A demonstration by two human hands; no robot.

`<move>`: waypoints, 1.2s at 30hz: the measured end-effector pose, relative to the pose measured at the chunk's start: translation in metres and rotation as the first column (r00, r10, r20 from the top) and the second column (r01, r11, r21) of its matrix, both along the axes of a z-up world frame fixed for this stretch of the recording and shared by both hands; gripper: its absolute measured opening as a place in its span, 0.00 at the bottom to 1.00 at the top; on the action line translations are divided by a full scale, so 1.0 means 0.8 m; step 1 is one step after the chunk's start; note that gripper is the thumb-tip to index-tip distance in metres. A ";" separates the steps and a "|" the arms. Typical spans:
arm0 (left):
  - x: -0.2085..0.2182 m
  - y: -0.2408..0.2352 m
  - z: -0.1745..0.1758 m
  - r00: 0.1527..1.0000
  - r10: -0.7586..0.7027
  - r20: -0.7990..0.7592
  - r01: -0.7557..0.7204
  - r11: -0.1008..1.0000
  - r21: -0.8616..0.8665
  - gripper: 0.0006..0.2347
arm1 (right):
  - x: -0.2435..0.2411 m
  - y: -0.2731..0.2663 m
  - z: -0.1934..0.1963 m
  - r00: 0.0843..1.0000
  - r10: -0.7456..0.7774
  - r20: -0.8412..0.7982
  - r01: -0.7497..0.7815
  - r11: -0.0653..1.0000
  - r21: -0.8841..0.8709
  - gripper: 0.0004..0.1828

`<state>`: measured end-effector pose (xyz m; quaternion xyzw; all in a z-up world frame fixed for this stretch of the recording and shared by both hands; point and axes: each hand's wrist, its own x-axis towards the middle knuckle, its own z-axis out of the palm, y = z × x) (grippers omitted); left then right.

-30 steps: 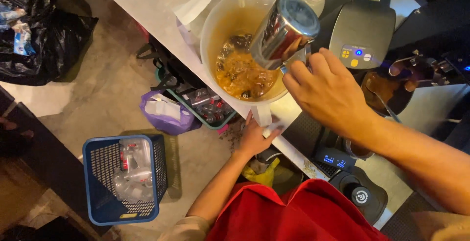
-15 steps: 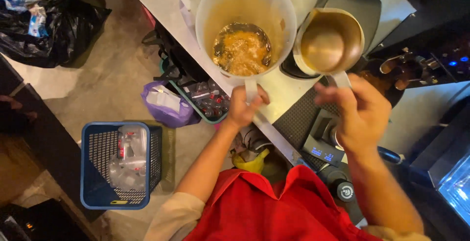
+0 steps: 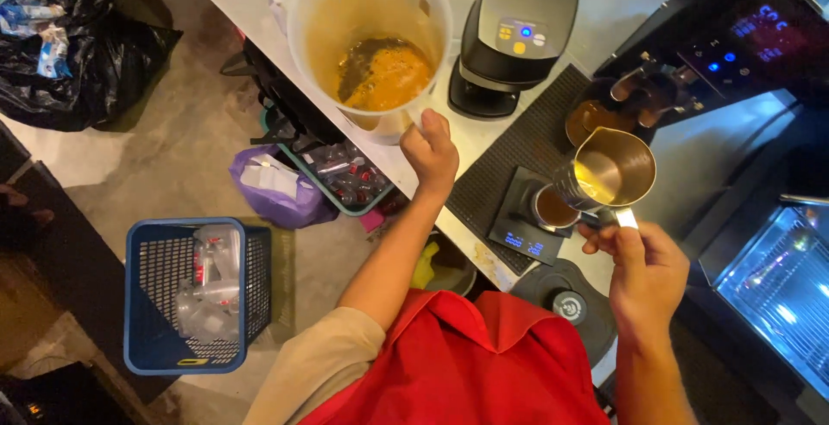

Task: The person prepares coffee by wiping a portafilter, scooping coffee grounds into it, and tamping the grounds. They then place the portafilter into an espresso machine and operate the controls. The person also pours a liquid from a pitcher into a container and handles a metal milk pitcher.

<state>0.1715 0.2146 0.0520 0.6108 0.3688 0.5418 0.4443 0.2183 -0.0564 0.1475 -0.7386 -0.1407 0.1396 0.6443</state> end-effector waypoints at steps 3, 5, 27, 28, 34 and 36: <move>0.024 -0.002 -0.008 0.988 0.156 0.022 -0.156 0.988 0.009 0.26 | -0.005 -0.021 0.006 1.000 0.009 0.007 -0.009 1.000 -0.012 0.13; 0.038 -0.001 -0.013 0.980 0.196 0.036 -0.196 0.981 0.002 0.26 | -0.003 -0.041 -0.006 1.000 0.000 0.007 0.000 1.000 -0.013 0.13; 0.030 0.052 0.023 0.856 -0.501 0.126 0.515 0.847 -0.130 0.22 | -0.019 -0.094 -0.035 0.999 0.023 0.024 -0.024 0.999 0.041 0.15; 0.039 0.049 0.015 0.859 -0.497 0.126 0.511 0.850 -0.131 0.22 | -0.021 -0.090 -0.033 0.999 0.028 0.024 -0.029 0.999 0.040 0.15; 0.099 0.034 -0.026 0.989 0.132 -0.065 -0.131 0.991 0.020 0.24 | -0.035 -0.069 -0.018 0.995 0.097 0.036 -0.098 0.995 0.004 0.16; 0.114 0.033 -0.028 0.966 0.249 -0.065 -0.245 0.967 0.065 0.25 | -0.036 -0.068 -0.020 0.995 0.091 0.027 -0.092 0.996 0.017 0.14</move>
